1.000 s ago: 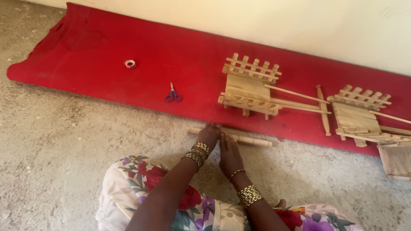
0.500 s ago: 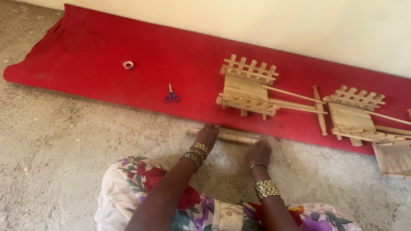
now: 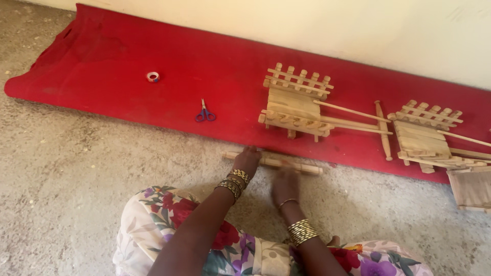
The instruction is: The person sits on the floor and works on a small wooden cart toy, handling a cylindrical wooden rod and wrapping tape around it by hand, then fitting the rod to the wooden cart parts. Scissors and a tape roll lie on the mat beside the work.
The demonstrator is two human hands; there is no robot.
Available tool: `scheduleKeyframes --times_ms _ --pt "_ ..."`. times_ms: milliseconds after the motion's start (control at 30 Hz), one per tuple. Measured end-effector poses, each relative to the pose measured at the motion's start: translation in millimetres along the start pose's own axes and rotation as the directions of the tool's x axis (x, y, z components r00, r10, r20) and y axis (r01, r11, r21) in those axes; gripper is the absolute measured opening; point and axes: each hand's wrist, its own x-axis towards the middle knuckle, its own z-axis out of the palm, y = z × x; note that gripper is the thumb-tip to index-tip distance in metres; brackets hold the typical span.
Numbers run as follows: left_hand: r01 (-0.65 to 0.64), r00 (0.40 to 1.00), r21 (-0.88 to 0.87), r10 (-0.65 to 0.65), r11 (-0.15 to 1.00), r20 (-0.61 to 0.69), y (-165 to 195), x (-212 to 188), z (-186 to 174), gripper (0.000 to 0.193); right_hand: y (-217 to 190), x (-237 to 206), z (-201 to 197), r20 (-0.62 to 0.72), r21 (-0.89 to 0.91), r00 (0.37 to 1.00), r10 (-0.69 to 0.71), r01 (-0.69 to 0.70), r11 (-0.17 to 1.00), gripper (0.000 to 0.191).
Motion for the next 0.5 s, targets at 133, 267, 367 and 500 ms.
scheduleKeyframes --times_ms 133,267,367,500 --pt "0.000 1.000 -0.013 -0.001 1.000 -0.014 0 -2 1 0.016 47 21 -13 -0.272 -0.078 0.960 -0.064 0.044 0.996 0.047" --pt "-0.007 1.000 -0.017 0.007 1.000 -0.014 1 0 0 0.016 61 32 -2 -0.147 0.183 0.946 0.288 -0.260 0.948 0.052" --pt "-0.014 1.000 0.004 0.014 1.000 -0.003 2 1 -2 0.017 47 23 17 -0.178 -0.421 0.942 -0.283 0.187 0.887 0.069" --pt "-0.008 1.000 0.017 0.007 1.000 0.024 3 0 -5 0.014 3 -3 41 -0.108 -0.282 0.814 -0.571 0.526 0.803 0.058"
